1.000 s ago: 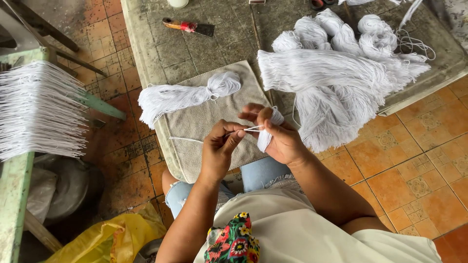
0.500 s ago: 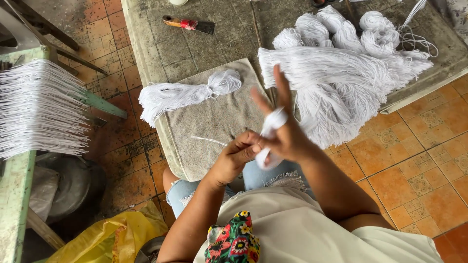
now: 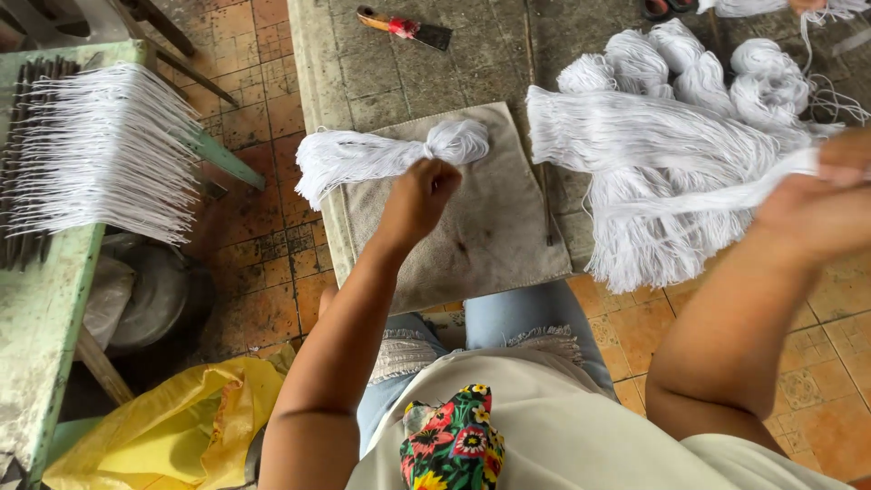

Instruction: Bundling and tying pre-cut candle wicks into groups using string

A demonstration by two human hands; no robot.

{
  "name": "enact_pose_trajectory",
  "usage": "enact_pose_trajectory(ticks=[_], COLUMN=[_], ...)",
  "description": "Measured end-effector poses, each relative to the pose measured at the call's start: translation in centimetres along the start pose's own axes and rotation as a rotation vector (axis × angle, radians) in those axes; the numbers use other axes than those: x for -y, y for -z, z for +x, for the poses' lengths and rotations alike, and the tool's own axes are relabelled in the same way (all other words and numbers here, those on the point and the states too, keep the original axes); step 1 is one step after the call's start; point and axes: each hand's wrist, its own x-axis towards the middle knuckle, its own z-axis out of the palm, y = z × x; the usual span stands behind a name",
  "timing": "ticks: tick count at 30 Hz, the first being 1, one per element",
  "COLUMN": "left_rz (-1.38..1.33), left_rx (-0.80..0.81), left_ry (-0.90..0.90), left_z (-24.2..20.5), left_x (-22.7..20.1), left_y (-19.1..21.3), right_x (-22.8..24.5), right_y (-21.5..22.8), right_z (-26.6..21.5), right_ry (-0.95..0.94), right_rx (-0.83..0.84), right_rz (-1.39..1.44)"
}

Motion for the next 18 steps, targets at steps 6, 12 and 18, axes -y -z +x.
enact_pose_trajectory(ticks=[6,12,18], left_rz=[0.426,0.584,0.047], left_rx=[-0.267,-0.269,-0.325], left_ry=[0.056,0.091,0.109], left_z=[5.4,5.3,4.9], left_x=[3.7,5.5,7.9], left_y=[-3.3,-4.5,-2.5], right_x=[-6.0,-14.7,-17.3], right_y=[-13.8,-14.6,-14.3], right_z=[-14.0,-20.8,-21.6], right_ry=[-0.331,-0.729,-0.800], right_rx=[0.508,0.756,0.619], right_rz=[-0.402,-0.372,-0.444])
